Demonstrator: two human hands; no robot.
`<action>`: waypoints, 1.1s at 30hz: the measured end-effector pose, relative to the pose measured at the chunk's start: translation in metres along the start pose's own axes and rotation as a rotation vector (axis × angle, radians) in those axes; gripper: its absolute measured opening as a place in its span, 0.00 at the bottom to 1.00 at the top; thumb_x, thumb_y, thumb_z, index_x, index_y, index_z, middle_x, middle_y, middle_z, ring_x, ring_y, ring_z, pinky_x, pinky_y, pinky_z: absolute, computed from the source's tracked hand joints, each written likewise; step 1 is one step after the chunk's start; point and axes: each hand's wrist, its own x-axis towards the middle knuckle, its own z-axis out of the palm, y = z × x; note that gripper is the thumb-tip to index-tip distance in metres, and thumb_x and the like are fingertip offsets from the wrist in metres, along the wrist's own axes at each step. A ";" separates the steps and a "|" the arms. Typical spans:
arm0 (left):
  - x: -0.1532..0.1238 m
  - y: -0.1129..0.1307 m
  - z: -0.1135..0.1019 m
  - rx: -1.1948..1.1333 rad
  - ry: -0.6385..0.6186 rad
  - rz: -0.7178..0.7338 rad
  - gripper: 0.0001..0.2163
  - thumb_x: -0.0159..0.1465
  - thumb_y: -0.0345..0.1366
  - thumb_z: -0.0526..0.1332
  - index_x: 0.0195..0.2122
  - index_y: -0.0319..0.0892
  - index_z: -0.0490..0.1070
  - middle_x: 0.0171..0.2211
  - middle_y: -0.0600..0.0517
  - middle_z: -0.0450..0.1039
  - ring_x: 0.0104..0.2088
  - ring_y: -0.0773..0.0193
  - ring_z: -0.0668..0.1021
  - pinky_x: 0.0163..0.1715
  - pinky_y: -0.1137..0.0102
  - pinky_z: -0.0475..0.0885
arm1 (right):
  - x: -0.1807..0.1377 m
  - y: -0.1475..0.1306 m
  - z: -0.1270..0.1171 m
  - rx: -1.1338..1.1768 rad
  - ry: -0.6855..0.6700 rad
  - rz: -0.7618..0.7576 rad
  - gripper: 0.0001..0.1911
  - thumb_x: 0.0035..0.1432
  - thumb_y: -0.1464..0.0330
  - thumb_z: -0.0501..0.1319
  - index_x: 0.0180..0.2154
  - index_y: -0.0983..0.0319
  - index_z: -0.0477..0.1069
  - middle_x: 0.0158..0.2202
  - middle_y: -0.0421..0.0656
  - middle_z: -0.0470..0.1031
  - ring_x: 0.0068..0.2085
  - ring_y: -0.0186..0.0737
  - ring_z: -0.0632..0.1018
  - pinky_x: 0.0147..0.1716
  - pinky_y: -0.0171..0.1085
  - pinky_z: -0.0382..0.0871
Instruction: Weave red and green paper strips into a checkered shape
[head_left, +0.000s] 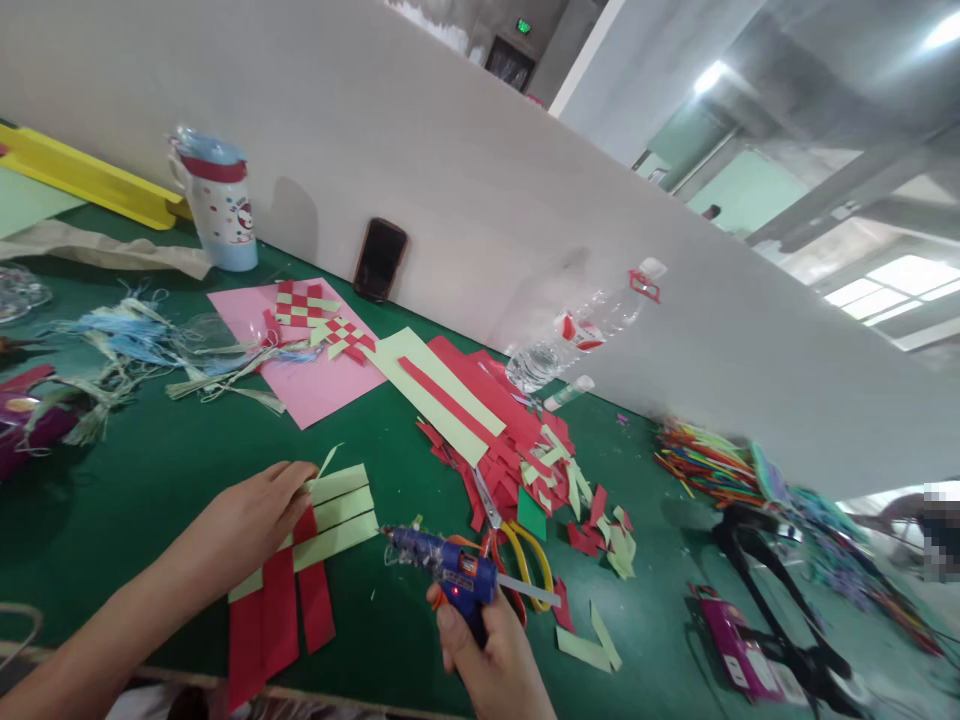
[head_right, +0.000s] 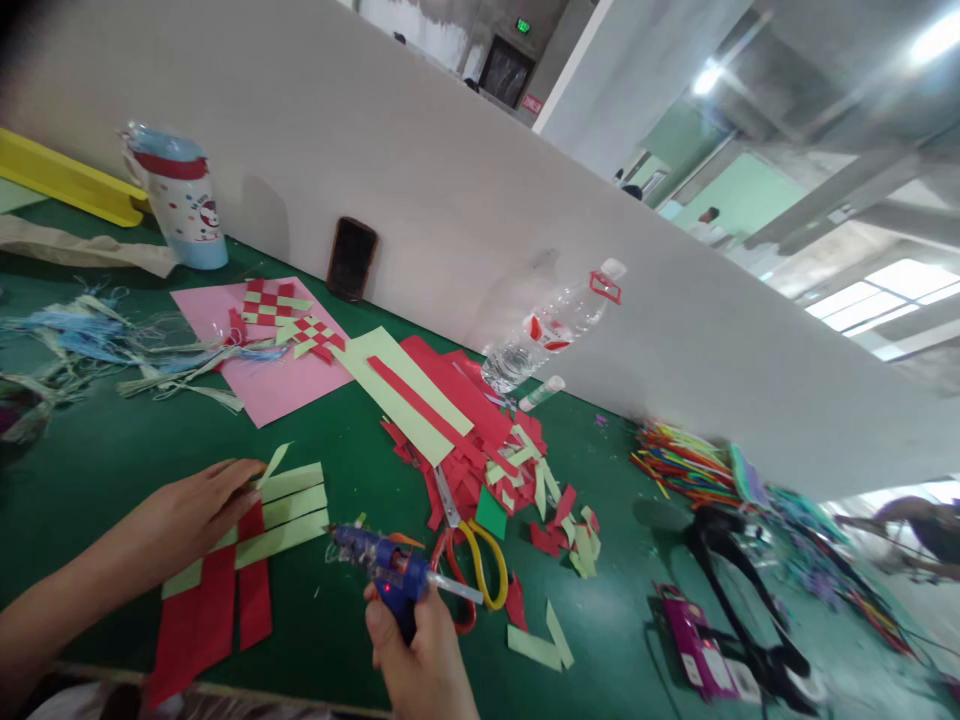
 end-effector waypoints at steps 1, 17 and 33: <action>-0.001 -0.001 0.000 -0.002 0.013 0.005 0.17 0.70 0.43 0.44 0.47 0.44 0.70 0.41 0.44 0.79 0.37 0.53 0.81 0.38 0.61 0.72 | 0.002 -0.001 0.000 -0.002 -0.022 0.005 0.37 0.59 0.36 0.60 0.44 0.64 0.77 0.28 0.42 0.72 0.26 0.37 0.71 0.30 0.37 0.70; -0.010 -0.003 -0.011 -0.255 0.120 -0.075 0.13 0.69 0.48 0.49 0.32 0.48 0.63 0.24 0.57 0.69 0.23 0.62 0.73 0.26 0.68 0.65 | 0.068 -0.077 0.043 -0.177 -0.493 -0.175 0.15 0.70 0.56 0.57 0.47 0.62 0.67 0.27 0.34 0.66 0.25 0.33 0.71 0.26 0.31 0.64; -0.011 -0.006 -0.013 -0.361 0.121 -0.065 0.16 0.69 0.51 0.50 0.31 0.48 0.65 0.25 0.56 0.70 0.23 0.62 0.74 0.25 0.69 0.65 | 0.077 -0.076 0.052 -0.324 -0.498 -0.136 0.14 0.71 0.61 0.56 0.53 0.61 0.68 0.28 0.35 0.67 0.26 0.35 0.71 0.28 0.33 0.65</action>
